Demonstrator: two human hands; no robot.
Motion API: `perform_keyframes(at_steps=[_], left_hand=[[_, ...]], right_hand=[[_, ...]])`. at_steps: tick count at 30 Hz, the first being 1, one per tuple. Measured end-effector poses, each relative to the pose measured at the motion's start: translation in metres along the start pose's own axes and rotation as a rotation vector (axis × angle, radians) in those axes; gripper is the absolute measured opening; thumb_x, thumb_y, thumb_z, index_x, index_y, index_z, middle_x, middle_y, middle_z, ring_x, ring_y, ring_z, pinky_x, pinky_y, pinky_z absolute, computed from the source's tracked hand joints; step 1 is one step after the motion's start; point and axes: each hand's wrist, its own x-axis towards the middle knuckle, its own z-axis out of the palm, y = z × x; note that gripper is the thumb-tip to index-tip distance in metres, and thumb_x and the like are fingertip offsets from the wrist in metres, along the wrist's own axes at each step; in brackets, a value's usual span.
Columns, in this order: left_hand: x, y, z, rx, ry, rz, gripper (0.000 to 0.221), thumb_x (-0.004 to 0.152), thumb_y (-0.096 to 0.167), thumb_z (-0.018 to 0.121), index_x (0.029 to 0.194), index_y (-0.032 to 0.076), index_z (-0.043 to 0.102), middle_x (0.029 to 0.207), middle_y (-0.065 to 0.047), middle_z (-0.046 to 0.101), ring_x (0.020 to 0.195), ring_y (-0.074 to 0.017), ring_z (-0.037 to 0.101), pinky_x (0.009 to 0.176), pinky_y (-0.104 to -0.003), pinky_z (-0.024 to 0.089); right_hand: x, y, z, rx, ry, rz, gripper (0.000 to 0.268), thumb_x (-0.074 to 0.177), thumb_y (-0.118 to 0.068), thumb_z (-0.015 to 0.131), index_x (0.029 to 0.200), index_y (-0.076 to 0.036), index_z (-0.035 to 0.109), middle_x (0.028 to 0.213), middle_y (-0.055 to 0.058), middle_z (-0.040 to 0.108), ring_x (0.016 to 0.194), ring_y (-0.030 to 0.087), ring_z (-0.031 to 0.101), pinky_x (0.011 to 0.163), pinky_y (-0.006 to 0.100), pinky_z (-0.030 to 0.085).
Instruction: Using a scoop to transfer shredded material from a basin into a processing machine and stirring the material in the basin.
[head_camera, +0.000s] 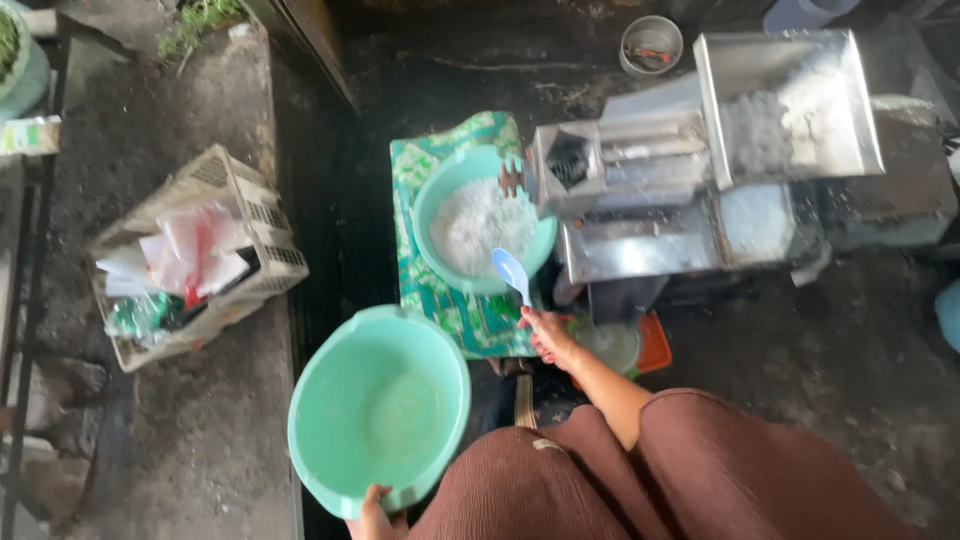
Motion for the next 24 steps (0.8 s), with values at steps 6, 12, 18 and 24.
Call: perform_keyframes(at_steps=[6, 12, 18, 24], left_hand=[[-0.077, -0.023, -0.075, -0.164, -0.116, -0.009, 0.072, 0.075, -0.007, 0.059, 0.141, 0.019, 0.046, 0.130, -0.005, 0.060, 0.115, -0.0276, 0.058, 0.086, -0.037, 0.054], [-0.015, -0.121, -0.169, -0.291, 0.139, 0.015, 0.062, 0.062, -0.007, 0.063, 0.115, 0.023, 0.063, 0.105, 0.000, 0.069, 0.091, -0.0241, 0.066, 0.061, -0.044, 0.056], [0.048, -0.174, -0.196, -0.254, 0.316, -0.013, 0.043, 0.064, 0.008, 0.073, 0.103, 0.008, 0.055, 0.087, -0.011, 0.067, 0.063, -0.0286, 0.067, 0.044, -0.047, 0.060], [-0.036, -0.154, -0.125, -0.442, 0.092, 0.036, 0.061, 0.069, -0.004, 0.063, 0.119, 0.027, 0.047, 0.119, -0.005, 0.069, 0.095, -0.0286, 0.071, 0.066, -0.044, 0.065]], right_hand=[[-0.107, 0.132, -0.135, 0.027, 0.173, -0.137, 0.034, 0.096, -0.035, 0.063, 0.093, -0.001, 0.066, 0.040, 0.001, 0.032, 0.027, 0.012, 0.026, 0.029, 0.029, 0.012], [-0.235, 0.264, -0.229, 0.039, 0.549, 0.191, 0.041, 0.099, -0.039, 0.058, 0.081, -0.002, 0.056, 0.053, 0.002, 0.031, 0.040, 0.014, 0.025, 0.039, 0.032, 0.018], [-0.280, 0.270, -0.270, 0.162, 0.588, 0.077, 0.040, 0.100, -0.030, 0.059, 0.076, 0.002, 0.057, 0.045, 0.005, 0.034, 0.035, 0.017, 0.030, 0.033, 0.033, 0.024], [-0.270, 0.240, -0.302, 0.341, 0.504, 0.011, 0.048, 0.098, -0.042, 0.057, 0.076, 0.000, 0.058, 0.043, 0.005, 0.031, 0.031, 0.013, 0.024, 0.031, 0.030, 0.014]])
